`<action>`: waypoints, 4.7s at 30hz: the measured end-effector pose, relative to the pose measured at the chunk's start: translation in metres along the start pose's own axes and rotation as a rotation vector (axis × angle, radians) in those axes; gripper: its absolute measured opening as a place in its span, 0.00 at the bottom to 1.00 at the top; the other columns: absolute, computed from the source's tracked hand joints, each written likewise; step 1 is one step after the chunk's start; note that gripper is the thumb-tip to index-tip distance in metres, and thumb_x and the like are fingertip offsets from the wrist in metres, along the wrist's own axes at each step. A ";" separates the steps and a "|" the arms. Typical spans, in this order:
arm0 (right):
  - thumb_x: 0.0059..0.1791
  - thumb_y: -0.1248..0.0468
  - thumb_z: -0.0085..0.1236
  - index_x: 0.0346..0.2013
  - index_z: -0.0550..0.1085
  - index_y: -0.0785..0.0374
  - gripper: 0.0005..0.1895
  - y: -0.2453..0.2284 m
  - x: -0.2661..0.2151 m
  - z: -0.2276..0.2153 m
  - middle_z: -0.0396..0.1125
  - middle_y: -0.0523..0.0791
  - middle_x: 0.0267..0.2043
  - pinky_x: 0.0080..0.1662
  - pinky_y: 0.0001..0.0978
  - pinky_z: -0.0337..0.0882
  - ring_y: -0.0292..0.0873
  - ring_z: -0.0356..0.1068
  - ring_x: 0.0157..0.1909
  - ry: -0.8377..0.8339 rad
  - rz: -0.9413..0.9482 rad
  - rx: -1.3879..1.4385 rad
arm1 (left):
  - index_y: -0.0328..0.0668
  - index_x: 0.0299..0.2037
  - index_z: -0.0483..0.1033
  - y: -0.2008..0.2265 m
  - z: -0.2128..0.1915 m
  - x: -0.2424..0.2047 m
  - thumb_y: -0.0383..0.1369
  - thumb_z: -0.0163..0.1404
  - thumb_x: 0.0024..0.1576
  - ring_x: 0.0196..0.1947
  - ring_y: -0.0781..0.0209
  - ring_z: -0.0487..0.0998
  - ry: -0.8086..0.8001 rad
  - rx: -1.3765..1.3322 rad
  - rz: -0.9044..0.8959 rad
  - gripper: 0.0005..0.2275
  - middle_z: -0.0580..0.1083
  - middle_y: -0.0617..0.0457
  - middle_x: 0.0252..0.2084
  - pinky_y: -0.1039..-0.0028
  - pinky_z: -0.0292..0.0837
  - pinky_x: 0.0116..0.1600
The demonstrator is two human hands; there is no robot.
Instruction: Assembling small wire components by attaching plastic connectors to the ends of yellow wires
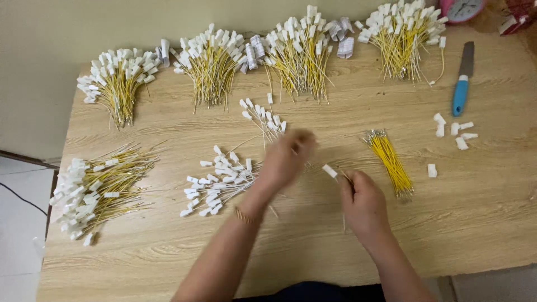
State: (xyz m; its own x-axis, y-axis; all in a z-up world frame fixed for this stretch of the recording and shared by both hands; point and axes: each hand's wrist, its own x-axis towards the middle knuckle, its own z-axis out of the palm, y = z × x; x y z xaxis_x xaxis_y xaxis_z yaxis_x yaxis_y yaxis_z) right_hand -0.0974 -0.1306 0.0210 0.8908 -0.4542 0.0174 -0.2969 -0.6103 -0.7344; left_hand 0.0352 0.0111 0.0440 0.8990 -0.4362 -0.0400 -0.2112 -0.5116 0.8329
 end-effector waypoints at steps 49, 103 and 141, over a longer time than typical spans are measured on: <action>0.49 0.67 0.56 0.32 0.77 0.63 0.03 -0.062 -0.003 -0.039 0.67 0.49 0.20 0.30 0.34 0.68 0.39 0.65 0.25 0.148 -0.236 0.401 | 0.31 0.50 0.72 0.014 -0.043 -0.037 0.24 0.44 0.60 0.31 0.59 0.78 -0.010 -0.569 0.132 0.10 0.72 0.46 0.35 0.72 0.77 0.42; 0.50 0.68 0.54 0.30 0.74 0.62 0.04 -0.071 -0.006 -0.029 0.66 0.49 0.24 0.30 0.34 0.72 0.47 0.72 0.28 0.200 -0.441 0.169 | 0.35 0.49 0.70 0.008 0.006 -0.046 0.22 0.48 0.58 0.40 0.64 0.78 -0.044 -1.209 0.069 0.10 0.75 0.40 0.47 0.77 0.77 0.47; 0.51 0.64 0.49 0.34 0.75 0.70 0.11 -0.004 0.040 -0.042 0.70 0.61 0.32 0.41 0.54 0.70 0.66 0.70 0.40 -0.022 -0.193 -0.123 | 0.32 0.42 0.75 -0.029 0.087 -0.011 0.26 0.59 0.50 0.33 0.62 0.78 0.064 -0.972 -0.348 0.11 0.74 0.47 0.34 0.71 0.81 0.39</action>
State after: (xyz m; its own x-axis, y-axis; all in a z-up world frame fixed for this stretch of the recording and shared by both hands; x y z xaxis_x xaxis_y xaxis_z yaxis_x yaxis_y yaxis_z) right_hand -0.0749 -0.1732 0.0530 0.9421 -0.3074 0.1339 -0.1582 -0.7597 -0.6307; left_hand -0.0018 -0.0338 -0.0279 0.8755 -0.3240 -0.3584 0.4401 0.2289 0.8683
